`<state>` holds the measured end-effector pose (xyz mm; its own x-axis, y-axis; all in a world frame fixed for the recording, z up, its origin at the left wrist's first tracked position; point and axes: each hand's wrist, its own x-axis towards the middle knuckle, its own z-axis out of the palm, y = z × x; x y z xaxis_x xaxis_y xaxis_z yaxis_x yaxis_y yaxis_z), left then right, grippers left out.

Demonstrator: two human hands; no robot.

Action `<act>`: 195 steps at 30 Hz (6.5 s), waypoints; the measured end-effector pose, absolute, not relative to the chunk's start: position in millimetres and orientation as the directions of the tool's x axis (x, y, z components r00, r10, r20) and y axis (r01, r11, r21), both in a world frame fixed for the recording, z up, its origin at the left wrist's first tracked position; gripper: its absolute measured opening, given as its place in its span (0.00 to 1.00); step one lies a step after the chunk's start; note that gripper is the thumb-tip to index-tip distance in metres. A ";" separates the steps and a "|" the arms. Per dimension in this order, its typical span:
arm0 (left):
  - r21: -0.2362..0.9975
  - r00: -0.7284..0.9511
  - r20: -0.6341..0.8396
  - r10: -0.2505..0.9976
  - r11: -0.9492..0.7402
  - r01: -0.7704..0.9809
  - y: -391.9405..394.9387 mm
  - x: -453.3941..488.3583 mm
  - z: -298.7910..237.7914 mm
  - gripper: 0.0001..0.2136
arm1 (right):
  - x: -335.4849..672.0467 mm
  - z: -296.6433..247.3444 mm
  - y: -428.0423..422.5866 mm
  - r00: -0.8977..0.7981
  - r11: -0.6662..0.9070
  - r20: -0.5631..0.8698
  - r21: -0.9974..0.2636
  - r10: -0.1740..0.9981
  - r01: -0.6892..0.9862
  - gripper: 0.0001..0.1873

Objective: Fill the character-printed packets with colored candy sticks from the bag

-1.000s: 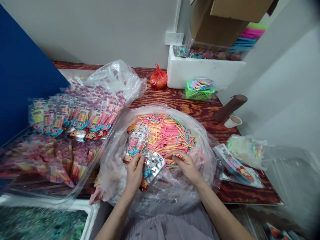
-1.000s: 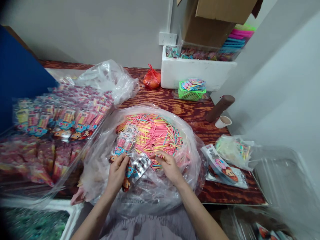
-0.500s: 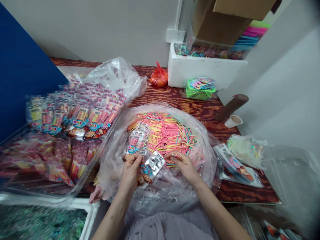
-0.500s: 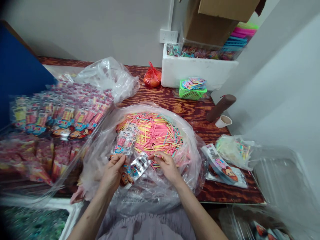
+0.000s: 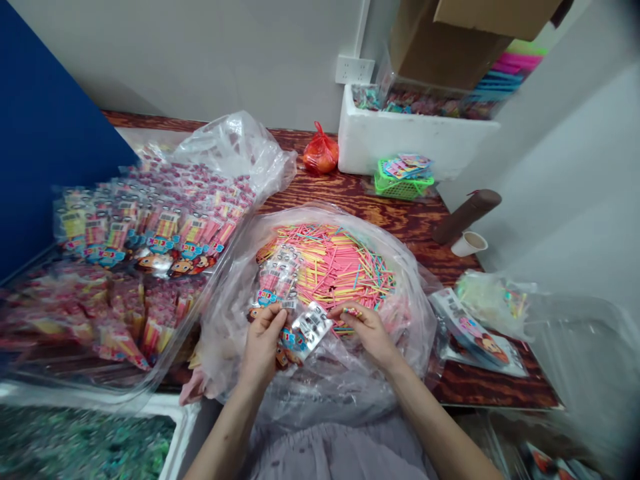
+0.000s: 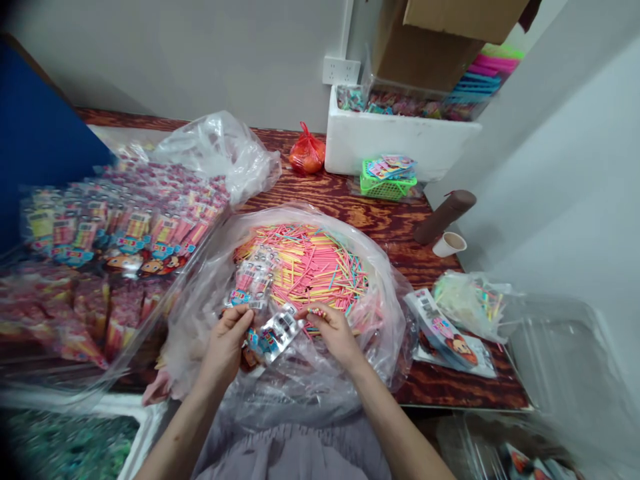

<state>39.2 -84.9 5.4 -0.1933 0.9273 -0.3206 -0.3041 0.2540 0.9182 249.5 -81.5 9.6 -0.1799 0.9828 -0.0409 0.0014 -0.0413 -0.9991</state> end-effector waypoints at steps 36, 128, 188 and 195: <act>0.986 -0.070 -0.011 0.998 -0.001 -0.165 -87.1 56.1 11.4 0.06 | 208.5 82.8 -76.1 -0.103 0.070 0.065 -0.997 0.993 0.043 0.19; 0.800 0.215 0.274 0.937 -0.346 0.490 -72.5 95.0 15.4 0.25 | 272.7 -4.0 -60.0 -0.276 -0.420 -0.348 -0.865 0.896 -0.275 0.11; 0.775 -0.209 -0.416 0.885 0.224 -0.591 -87.2 43.9 -2.6 0.18 | 260.5 -29.3 -85.9 -0.198 0.063 0.017 -0.972 0.980 0.228 0.09; 0.679 -0.080 -0.468 0.880 0.300 -0.669 -83.5 37.3 -3.6 0.17 | 259.4 -30.2 -86.3 -0.192 0.058 0.015 -0.973 0.981 0.222 0.09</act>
